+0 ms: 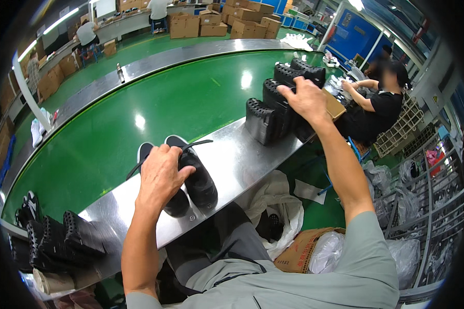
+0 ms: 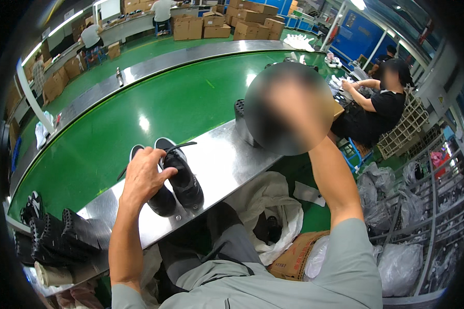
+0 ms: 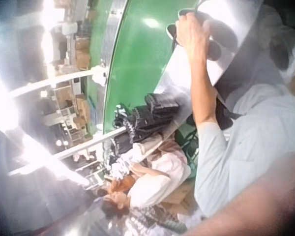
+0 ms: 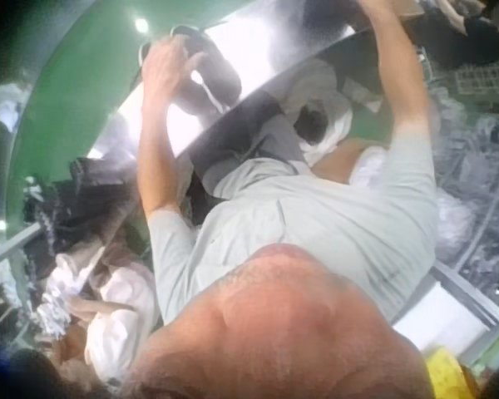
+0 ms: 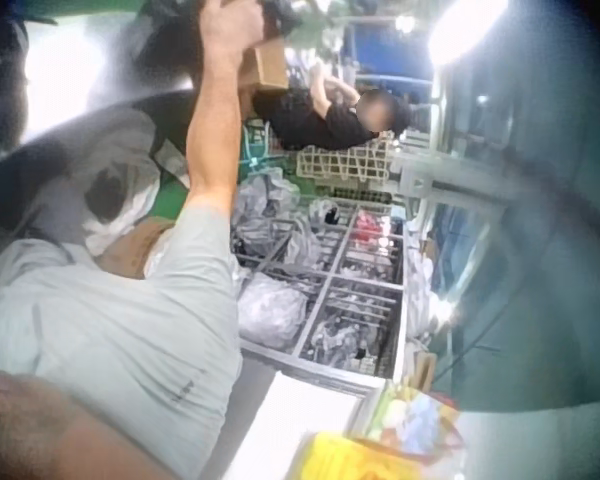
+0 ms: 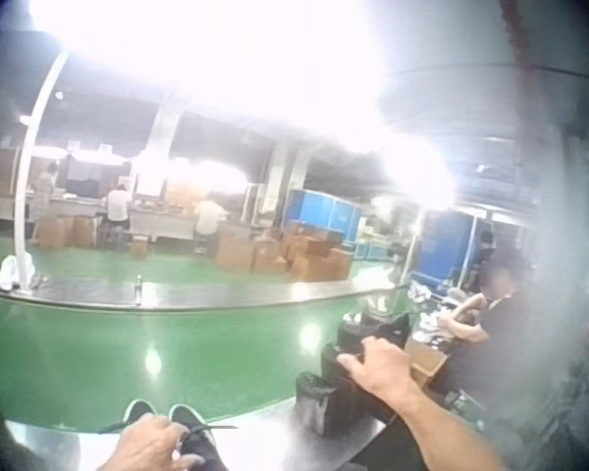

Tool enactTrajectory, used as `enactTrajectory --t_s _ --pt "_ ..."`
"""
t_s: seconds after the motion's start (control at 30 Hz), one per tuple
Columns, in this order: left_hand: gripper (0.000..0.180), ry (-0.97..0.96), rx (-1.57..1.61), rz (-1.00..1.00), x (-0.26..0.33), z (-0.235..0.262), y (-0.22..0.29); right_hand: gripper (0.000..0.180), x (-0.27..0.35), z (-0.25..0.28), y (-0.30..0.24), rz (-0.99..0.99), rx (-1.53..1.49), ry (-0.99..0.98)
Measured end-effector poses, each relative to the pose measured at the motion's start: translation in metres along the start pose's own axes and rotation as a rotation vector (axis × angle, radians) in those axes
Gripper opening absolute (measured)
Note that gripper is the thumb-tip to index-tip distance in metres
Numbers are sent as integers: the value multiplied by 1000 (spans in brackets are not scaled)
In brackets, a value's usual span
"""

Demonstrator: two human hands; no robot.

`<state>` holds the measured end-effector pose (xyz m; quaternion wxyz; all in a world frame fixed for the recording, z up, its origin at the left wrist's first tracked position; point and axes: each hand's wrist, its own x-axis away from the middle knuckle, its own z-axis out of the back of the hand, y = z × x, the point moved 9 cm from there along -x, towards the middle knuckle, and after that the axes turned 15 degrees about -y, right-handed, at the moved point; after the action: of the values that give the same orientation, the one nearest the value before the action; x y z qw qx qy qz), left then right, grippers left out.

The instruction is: The person reaches into a white bag to retrieve shoe components, places them on a metal surface, and proceeds to pick up various pairs of sneakers from a conveyor belt. The person handles each shoe, turning it over and checking different parts before placing them back onto the moving belt or a nearby stack.

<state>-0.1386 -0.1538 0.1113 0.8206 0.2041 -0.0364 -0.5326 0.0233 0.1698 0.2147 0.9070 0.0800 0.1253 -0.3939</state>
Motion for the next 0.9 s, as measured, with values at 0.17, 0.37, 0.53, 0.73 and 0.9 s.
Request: enactTrajectory --t_s 0.17,0.37,0.53,0.73,0.9 --pt "35 -79 -14 -62 -9 -17 9 67 -19 -31 -2 -14 115 -148" --pt "25 24 -56 -182 4 -17 -1 62 -26 -27 -10 -67 190 -282" --pt "16 133 71 -140 -15 -17 -3 56 -17 -5 -3 3 244 -101" --pt "27 -157 178 50 -33 -21 -36 40 123 50 -136 1001 -542 -140" --pt "32 -300 484 248 -39 -31 -44 39 137 -32 -139 699 -824 -647"
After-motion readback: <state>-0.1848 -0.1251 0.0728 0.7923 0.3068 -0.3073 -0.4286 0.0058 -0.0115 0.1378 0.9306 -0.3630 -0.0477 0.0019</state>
